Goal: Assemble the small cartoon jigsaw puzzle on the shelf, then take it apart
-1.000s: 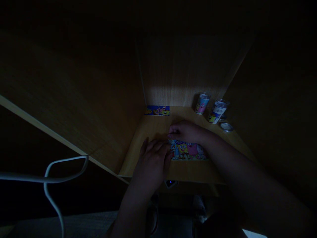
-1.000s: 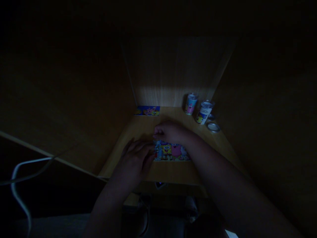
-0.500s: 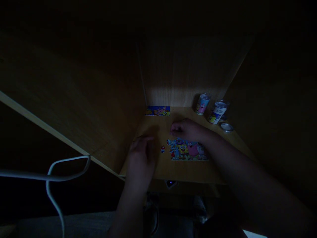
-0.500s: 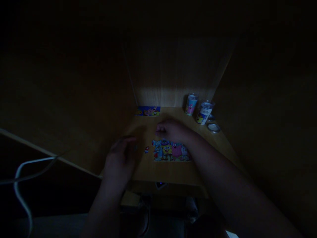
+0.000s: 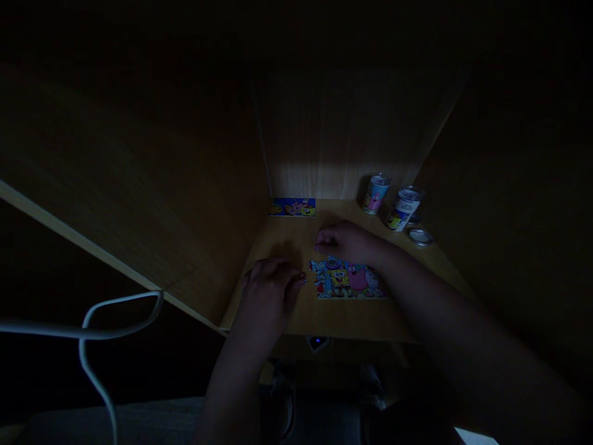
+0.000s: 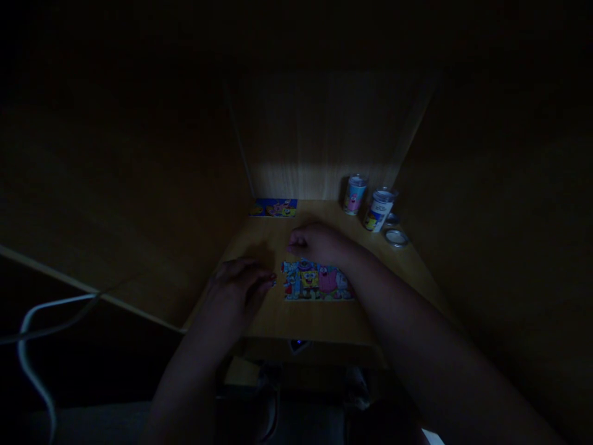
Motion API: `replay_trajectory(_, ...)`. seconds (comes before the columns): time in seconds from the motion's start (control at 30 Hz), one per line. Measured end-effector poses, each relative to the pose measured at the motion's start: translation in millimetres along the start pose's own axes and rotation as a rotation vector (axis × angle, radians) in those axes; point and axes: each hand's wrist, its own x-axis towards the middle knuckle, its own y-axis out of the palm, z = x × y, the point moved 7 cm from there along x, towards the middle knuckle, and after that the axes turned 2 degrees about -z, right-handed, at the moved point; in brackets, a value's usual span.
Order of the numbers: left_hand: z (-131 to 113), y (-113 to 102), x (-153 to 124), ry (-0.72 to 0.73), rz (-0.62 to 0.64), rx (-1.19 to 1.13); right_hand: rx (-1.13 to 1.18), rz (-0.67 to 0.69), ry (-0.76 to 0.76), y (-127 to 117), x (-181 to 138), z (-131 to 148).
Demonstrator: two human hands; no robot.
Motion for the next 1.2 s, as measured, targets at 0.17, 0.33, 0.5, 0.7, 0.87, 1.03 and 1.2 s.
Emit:
replay_trajectory(0.17,3.0,1.4,2.8,0.008,0.018,-0.065,-0.005,0.002,0.014,2.2,0.4,-2.7)
replay_trajectory(0.33,1.9,0.9,4.9,0.006,0.02,-0.131,0.001,0.005,0.006,2.0,0.6,-2.3)
replay_trajectory(0.5,-0.4,2.0,5.5,0.036,-0.017,-0.164,0.012,0.008,0.002,3.1,0.9,-3.4)
replay_trajectory(0.7,-1.1,8.6,6.6,0.048,-0.027,-0.156,0.005,0.004,-0.011,3.8,1.0,-3.5)
replay_trajectory(0.87,-3.2,9.6,9.4,0.043,-0.008,-0.151,-0.001,0.026,-0.001,5.4,1.4,-2.6)
replay_trajectory(1.03,-5.0,6.3,8.9,0.05,-0.002,-0.16,-0.001,0.017,0.016,5.5,1.2,-4.2)
replay_trajectory(1.2,-3.2,5.6,4.8,0.044,0.025,-0.197,0.0,0.018,0.016,3.1,0.5,-1.9)
